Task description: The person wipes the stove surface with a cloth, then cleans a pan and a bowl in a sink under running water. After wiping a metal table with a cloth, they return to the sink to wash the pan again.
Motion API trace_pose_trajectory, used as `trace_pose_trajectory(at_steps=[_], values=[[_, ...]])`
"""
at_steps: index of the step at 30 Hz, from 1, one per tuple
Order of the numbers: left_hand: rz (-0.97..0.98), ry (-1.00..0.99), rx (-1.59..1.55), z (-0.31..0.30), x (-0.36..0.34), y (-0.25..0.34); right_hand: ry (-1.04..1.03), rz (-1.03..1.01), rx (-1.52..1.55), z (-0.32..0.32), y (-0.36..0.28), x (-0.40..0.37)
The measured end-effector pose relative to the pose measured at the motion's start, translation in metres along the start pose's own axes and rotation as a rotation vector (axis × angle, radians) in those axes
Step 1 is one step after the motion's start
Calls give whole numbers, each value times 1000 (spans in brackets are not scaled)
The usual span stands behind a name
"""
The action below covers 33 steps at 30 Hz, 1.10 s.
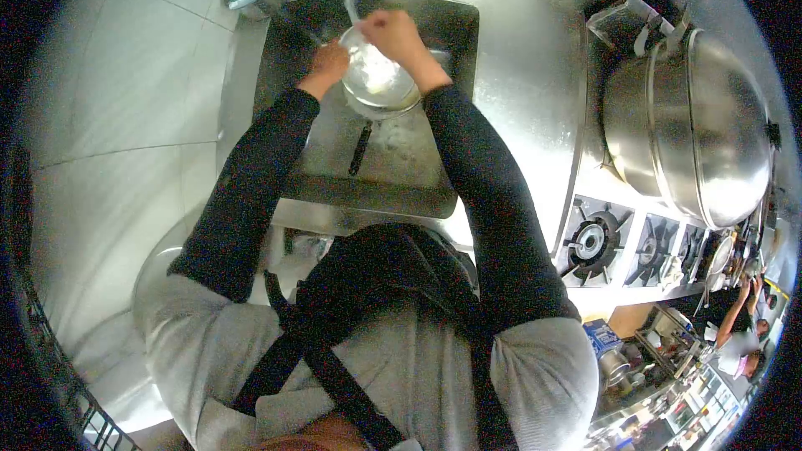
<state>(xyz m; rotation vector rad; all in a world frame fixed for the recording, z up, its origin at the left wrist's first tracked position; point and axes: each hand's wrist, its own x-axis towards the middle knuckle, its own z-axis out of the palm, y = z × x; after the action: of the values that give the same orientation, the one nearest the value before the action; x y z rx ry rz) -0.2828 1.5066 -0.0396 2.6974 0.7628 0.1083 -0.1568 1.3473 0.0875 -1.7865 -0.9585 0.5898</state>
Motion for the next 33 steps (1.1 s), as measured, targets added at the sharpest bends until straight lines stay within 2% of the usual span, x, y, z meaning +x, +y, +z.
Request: trace_pose_trajectory(at_steps=[2, 3, 5, 6, 8, 10, 12, 13, 15, 16, 18, 20, 21, 22, 24, 25, 26, 27, 29, 32, 33], values=[[-532, -269, -709, 37, -8, -41, -61, -58, 214, 16, -7, 41], [-536, -265, -706, 24, -22, -31, -65, -61, 218, 23, -2, 59], [-757, -218, -1301, -24, -70, 20, -112, -668, -711, 41, 13, 85], [-760, -208, -1301, -33, -81, 30, -115, -676, -707, 49, 16, 84], [-733, -167, -1441, -48, -93, 44, -548, -98, -905, 63, 24, 79], [-695, -82, -1442, -66, -97, 61, -823, -211, -716, 101, 82, 77], [-652, -3, -1443, -72, -101, 58, -359, -504, -173, 132, 89, 35], [-628, 11, -1471, -71, -101, 54, -367, -510, -177, 136, 93, 35], [-663, -15, -1416, -58, -109, 49, -81, -269, -490, 134, 113, 28], [-661, -24, -1413, -56, -113, 54, -37, -209, -532, 137, 150, 44], [-667, 30, -1481, -51, -126, 71, 131, -116, -563, 135, 139, 39], [-659, -21, -1529, -44, -124, 67, -124, -355, -968, 176, 204, 52], [-671, -21, -1515, -38, -124, 59, -166, -593, -830, 180, 201, 44], [-681, -16, -1497, -36, -121, 53, -164, 76, -241, 177, 151, 25], [-701, -60, -1384, -52, -131, 59, -158, 9, -326, 164, 152, 20], [-649, -51, -1394, -52, -135, 61, -46, 154, -368, 158, 154, 20], [-592, -42, -1407, -53, -136, 62, -40, 159, -362, 162, 153, 18], [-590, -49, -1406, -53, -133, 58, -214, -14, -237, 165, 152, 13], [-557, -59, -1237, -52, -128, 47, -399, -185, -114, 162, 152, -1], [-468, 8, -1069, -68, -132, 39, -572, -161, -596, 135, 168, -27], [-454, -17, -992, -73, -132, 46, -509, -159, -668, 127, 175, -20]])
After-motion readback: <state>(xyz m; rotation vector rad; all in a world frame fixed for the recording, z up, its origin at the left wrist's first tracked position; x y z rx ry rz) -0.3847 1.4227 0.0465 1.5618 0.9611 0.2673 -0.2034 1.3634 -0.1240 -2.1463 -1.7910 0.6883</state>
